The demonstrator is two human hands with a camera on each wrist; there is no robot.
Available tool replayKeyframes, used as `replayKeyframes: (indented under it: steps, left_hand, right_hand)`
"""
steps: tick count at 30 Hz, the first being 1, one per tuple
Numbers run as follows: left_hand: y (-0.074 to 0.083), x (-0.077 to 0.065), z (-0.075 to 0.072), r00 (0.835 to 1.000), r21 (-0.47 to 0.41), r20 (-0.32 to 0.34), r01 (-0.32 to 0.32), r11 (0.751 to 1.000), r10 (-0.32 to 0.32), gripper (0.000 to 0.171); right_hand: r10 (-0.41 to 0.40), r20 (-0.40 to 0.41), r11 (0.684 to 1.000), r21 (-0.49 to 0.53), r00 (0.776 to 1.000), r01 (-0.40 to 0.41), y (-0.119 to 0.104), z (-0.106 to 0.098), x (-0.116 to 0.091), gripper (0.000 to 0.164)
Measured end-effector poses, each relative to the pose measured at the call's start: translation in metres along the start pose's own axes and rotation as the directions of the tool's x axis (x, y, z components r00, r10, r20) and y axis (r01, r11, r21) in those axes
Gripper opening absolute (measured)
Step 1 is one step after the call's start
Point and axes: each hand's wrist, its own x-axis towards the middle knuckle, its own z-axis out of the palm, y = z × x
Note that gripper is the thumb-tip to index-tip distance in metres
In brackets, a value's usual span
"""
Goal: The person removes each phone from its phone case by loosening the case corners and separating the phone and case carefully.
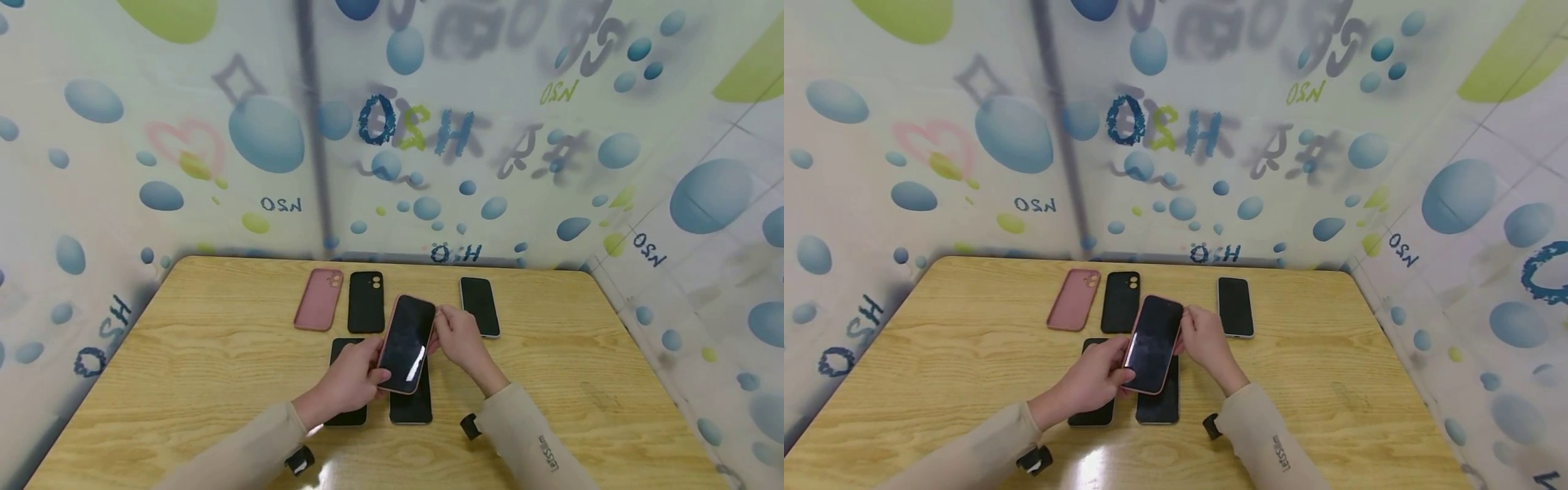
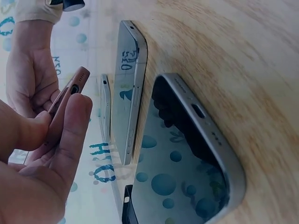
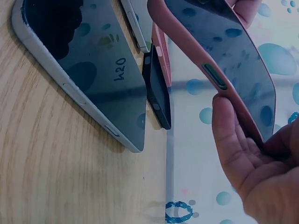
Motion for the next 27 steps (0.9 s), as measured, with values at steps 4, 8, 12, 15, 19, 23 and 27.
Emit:
replayKeyframes:
  steps: [4, 8, 12, 15, 19, 23, 27]
  left_hand:
    - [0.001, 0.001, 0.000, 1.000, 0.012, -0.012, -0.012, 1.000, 0.012, 0.022]
    - [0.001, 0.001, 0.001, 0.999, 0.005, -0.019, -0.028, 1.000, 0.028, 0.024]
    - [0.002, 0.000, 0.001, 0.999, 0.010, -0.027, -0.046, 0.999, 0.046, 0.024]
    - [0.001, 0.001, 0.000, 0.999, -0.018, -0.019, -0.048, 0.999, 0.047, 0.021]
    - [0.000, 0.002, -0.004, 0.999, -0.107, 0.012, -0.035, 0.994, 0.037, 0.018]
    - [-0.002, 0.004, -0.007, 0.999, -0.171, 0.032, -0.012, 0.985, 0.018, 0.018]
    - [-0.004, 0.006, -0.009, 0.999, -0.177, 0.037, 0.007, 0.984, -0.001, 0.015]
  right_hand:
    - [0.024, 0.009, 0.996, 0.084, 1.000, -0.025, 0.003, -0.001, 0.001, 0.037]
    - [0.028, 0.023, 0.990, 0.137, 0.999, -0.031, 0.005, -0.003, 0.001, 0.036]
    - [0.070, 0.067, 0.970, 0.227, 0.995, -0.084, 0.007, -0.006, 0.001, 0.035]
    - [0.097, 0.111, 0.939, 0.321, 0.989, -0.128, 0.007, -0.010, 0.001, 0.036]
    - [0.096, 0.143, 0.921, 0.363, 0.985, -0.143, 0.007, -0.015, 0.002, 0.039]
    - [0.106, 0.163, 0.914, 0.374, 0.981, -0.161, 0.008, -0.015, 0.002, 0.039]
    - [0.095, 0.190, 0.906, 0.391, 0.977, -0.164, 0.010, -0.015, -0.001, 0.039]
